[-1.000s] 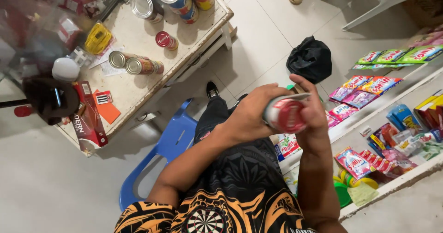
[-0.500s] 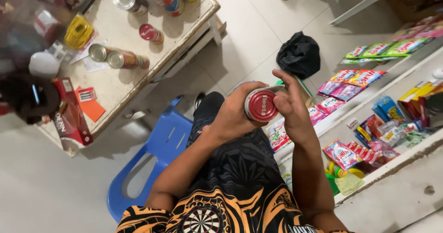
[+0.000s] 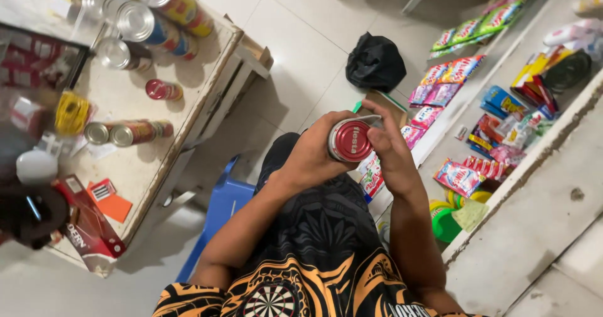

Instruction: Wiping canned food containers with a cloth and placing them on a shelf in a store.

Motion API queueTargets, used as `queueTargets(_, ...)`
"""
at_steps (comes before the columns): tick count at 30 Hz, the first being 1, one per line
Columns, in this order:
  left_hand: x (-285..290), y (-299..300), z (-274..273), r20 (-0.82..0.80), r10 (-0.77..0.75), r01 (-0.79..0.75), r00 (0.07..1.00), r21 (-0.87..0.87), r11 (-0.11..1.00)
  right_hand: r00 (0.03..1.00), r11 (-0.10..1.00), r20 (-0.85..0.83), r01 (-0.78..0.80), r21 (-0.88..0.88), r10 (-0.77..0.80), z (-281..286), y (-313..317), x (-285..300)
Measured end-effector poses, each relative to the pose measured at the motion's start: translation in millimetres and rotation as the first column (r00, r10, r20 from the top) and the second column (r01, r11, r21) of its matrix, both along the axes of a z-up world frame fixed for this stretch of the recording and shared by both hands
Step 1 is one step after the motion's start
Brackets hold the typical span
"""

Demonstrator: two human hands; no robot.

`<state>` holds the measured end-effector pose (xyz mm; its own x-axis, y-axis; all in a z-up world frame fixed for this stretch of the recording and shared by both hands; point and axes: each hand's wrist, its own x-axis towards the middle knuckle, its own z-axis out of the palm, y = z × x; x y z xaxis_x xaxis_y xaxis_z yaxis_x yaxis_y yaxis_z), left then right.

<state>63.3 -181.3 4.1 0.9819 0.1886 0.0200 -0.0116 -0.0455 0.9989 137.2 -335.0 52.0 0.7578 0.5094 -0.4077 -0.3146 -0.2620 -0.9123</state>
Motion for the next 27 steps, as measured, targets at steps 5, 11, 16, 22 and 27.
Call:
queueTargets(5,8.9,-2.7,1.3,-0.009,-0.078,0.078,0.997,0.002,0.997,0.997,0.995,-0.035,0.069,0.065,-0.067,-18.4,-19.3,-1.0)
queueTargets(11,9.4,-3.8,0.8,-0.066,-0.099,0.1,0.993,-0.001,0.995,0.996,0.996,-0.039,0.086,0.031,-0.085,-13.7,-21.0,-1.7)
queueTargets(16,11.7,0.2,3.2,-0.091,-0.108,0.107,0.99,-0.018,0.994,0.998,0.998,-0.022,0.059,-0.005,-0.059,-6.4,-14.4,2.1)
queueTargets(22,16.3,5.1,1.4,-0.135,-0.128,0.127,0.983,-0.012,0.992,0.998,0.998,-0.001,0.061,-0.009,-0.061,-0.6,-6.5,4.7)
queueTargets(27,22.6,4.4,-1.0,-0.112,-0.139,0.137,0.984,-0.029,0.99,0.999,0.999,0.023,0.047,-0.022,-0.046,0.2,-6.7,9.3)
